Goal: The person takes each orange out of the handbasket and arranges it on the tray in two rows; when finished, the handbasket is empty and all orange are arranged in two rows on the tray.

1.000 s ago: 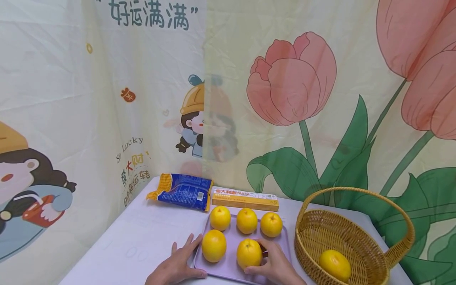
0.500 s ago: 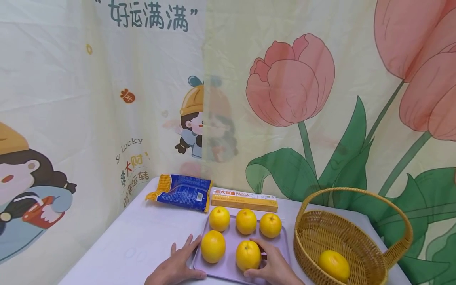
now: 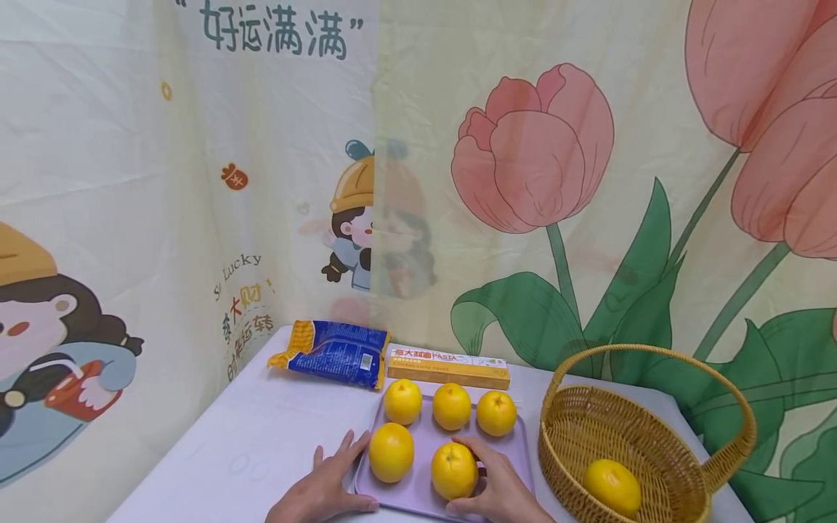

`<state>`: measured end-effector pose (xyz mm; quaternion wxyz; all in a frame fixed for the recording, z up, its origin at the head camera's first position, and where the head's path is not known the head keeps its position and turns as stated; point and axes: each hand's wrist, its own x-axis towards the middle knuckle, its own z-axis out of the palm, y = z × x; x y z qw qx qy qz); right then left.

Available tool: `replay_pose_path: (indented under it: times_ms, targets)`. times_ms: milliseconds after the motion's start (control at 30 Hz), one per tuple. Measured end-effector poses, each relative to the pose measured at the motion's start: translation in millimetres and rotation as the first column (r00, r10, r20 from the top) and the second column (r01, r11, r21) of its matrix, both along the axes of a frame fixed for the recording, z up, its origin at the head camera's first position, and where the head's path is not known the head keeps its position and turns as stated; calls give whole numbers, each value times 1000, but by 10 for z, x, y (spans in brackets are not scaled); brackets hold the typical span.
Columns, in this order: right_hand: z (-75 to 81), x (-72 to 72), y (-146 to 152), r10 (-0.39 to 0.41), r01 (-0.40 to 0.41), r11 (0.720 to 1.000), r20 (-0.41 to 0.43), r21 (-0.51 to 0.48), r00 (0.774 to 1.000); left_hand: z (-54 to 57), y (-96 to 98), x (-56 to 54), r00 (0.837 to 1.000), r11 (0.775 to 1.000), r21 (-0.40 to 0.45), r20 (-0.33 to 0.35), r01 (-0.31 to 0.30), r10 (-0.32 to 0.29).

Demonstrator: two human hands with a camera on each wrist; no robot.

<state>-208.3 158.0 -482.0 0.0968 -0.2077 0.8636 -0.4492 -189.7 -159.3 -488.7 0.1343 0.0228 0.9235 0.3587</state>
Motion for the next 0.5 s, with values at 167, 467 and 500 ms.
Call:
replay_pose_path:
  times_ms: [167, 467, 500]
  targets:
    - [0, 8, 10, 10, -10, 1000, -33, -8, 999, 7, -3, 4, 1000, 1000, -3, -5, 1, -1]
    - [42, 69, 48, -4, 6, 1000, -113, 19, 994, 10, 10, -3, 1000, 1000, -9, 16, -14, 15]
    - [70, 92, 63, -14, 18, 1000, -123, 26, 992, 7, 9, -2, 1000, 1000, -10, 14, -13, 13]
